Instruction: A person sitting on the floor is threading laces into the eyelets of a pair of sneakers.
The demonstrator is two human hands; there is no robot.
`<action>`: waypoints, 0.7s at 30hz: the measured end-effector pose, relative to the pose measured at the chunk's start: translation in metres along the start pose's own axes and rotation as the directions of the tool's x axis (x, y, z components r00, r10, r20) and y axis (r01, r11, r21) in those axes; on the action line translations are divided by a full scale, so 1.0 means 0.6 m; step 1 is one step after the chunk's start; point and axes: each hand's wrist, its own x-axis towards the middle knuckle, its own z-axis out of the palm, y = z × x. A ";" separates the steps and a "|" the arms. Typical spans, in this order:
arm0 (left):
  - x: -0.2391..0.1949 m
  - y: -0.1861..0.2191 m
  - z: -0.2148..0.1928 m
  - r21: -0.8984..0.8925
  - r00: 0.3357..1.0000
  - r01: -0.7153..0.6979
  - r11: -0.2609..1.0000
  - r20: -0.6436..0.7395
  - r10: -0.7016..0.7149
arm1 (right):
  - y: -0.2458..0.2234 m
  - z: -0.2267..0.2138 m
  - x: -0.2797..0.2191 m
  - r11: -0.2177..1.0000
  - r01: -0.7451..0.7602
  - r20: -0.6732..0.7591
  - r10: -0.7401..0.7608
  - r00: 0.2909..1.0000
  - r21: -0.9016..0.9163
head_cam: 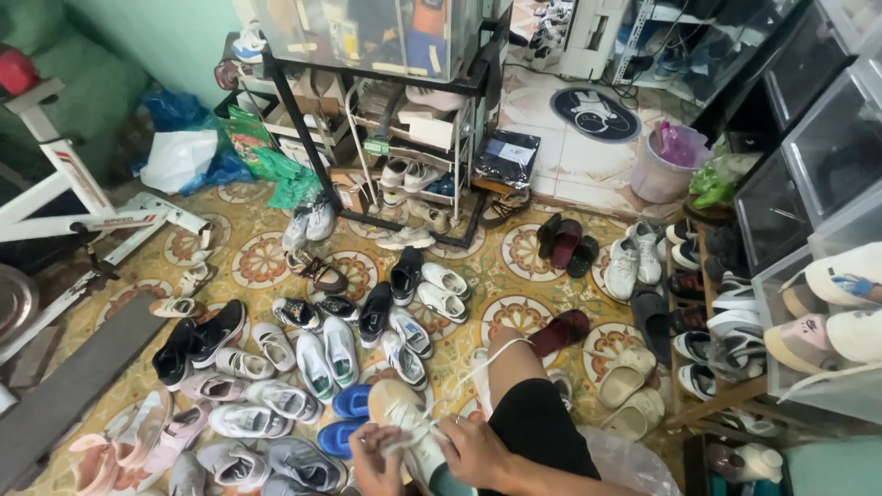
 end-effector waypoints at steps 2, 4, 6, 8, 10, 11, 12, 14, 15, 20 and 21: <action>0.003 0.061 0.040 0.274 0.998 0.056 0.960 -0.054 -0.043 | 0.007 0.007 -0.005 1.000 0.012 0.049 -0.012 0.999 0.007; 0.001 0.098 0.063 0.526 0.991 0.125 0.841 -0.113 -0.077 | 0.010 0.011 -0.009 1.000 0.015 0.096 -0.016 0.995 0.015; -0.005 0.114 0.067 0.737 0.982 0.146 0.660 -0.028 -0.186 | 0.011 0.011 -0.009 0.998 0.049 0.083 -0.052 0.995 0.034; -0.011 0.078 0.055 0.770 0.986 0.127 0.626 -0.029 -0.165 | 0.012 0.013 -0.009 0.998 0.052 0.085 -0.055 0.995 0.038; -0.016 0.064 0.053 0.800 0.989 0.108 0.590 -0.025 -0.148 | 0.012 0.015 -0.009 0.998 0.050 0.085 -0.053 0.995 0.040; -0.017 0.068 0.058 0.812 0.985 0.125 0.570 -0.033 -0.170 | 0.012 0.015 -0.010 0.998 0.045 0.075 -0.049 0.996 0.052; -0.019 0.071 0.063 0.823 0.981 0.142 0.550 -0.041 -0.192 | 0.012 0.015 -0.011 0.997 0.040 0.065 -0.044 0.997 0.064; -0.027 0.051 0.067 0.864 0.995 0.069 0.499 -0.022 -0.099 | 0.016 0.013 -0.014 0.997 0.028 0.087 -0.034 0.996 0.072; -0.028 0.042 0.068 0.899 1.000 -0.002 0.439 0.004 -0.002 | 0.017 0.013 -0.014 0.997 0.018 0.106 -0.026 0.994 0.081; -0.029 0.032 0.066 0.912 0.998 -0.054 0.406 0.058 0.003 | -0.007 -0.002 -0.002 0.994 0.039 0.014 -0.041 0.999 0.102; -0.031 0.035 0.067 0.918 0.997 -0.077 0.388 0.071 0.030 | -0.010 -0.002 -0.002 0.993 0.044 -0.014 -0.042 0.999 0.112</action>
